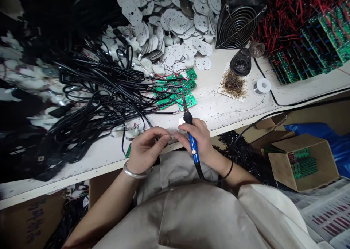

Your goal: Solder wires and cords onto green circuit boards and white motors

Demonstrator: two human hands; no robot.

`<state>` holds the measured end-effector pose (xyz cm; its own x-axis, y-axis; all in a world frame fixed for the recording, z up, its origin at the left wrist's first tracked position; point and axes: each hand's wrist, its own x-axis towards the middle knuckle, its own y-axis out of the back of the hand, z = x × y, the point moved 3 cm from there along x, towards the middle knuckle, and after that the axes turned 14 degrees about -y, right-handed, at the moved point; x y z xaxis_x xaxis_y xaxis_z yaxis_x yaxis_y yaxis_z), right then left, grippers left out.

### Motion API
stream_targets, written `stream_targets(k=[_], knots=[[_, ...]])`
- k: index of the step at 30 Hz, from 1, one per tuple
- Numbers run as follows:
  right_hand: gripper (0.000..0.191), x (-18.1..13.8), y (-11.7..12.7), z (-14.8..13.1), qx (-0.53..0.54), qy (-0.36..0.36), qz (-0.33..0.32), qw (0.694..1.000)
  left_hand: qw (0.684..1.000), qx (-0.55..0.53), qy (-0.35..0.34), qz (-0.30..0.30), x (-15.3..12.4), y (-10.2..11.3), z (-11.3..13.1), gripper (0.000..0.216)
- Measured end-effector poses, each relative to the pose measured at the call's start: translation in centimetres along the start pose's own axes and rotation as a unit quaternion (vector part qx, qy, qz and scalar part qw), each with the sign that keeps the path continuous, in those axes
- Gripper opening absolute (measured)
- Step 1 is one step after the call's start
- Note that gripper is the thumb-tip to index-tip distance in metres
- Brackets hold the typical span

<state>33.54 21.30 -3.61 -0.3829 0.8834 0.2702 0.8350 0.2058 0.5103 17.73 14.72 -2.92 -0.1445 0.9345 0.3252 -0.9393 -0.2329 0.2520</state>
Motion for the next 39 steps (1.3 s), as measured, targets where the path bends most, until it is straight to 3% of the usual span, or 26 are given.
stream_targets(k=[4,8,12,16,23,28,31,35,39], knots=[[0.014,0.0,-0.1,-0.2,0.017,0.023,0.002,1.000,1.000,-0.006,-0.009,-0.016,-0.1,-0.2,-0.2,0.006],[0.018,-0.2,-0.1,-0.5,-0.003,0.087,0.010,0.996,0.996,0.044,-0.073,-0.040,0.1,-0.4,0.2,0.003],[0.012,-0.2,-0.2,-0.5,-0.003,0.079,0.011,0.997,0.991,0.071,-0.109,-0.033,0.3,-0.4,0.6,0.008],[0.007,-0.2,-0.2,-0.3,0.014,0.082,0.002,0.997,0.994,0.058,-0.093,-0.026,0.4,-0.3,0.5,0.008],[0.007,-0.3,0.0,1.0,-0.010,0.139,-0.026,0.990,0.974,0.102,-0.160,-0.123,1.1,-0.1,1.0,0.010],[0.018,-0.1,1.0,1.9,0.013,0.077,0.013,0.997,0.953,0.245,-0.110,-0.142,1.3,0.4,-0.3,0.011],[0.026,0.1,0.6,2.5,-0.065,0.037,0.030,0.997,0.932,0.309,-0.066,-0.176,1.3,0.5,-1.2,0.016],[0.029,0.6,-1.0,3.0,-0.158,0.013,0.003,0.987,0.932,0.280,-0.060,-0.222,2.0,0.0,-1.1,0.016],[0.035,1.4,-1.1,3.4,-0.159,0.054,-0.070,0.983,0.957,0.220,-0.087,-0.167,3.3,-0.3,-1.5,0.010]])
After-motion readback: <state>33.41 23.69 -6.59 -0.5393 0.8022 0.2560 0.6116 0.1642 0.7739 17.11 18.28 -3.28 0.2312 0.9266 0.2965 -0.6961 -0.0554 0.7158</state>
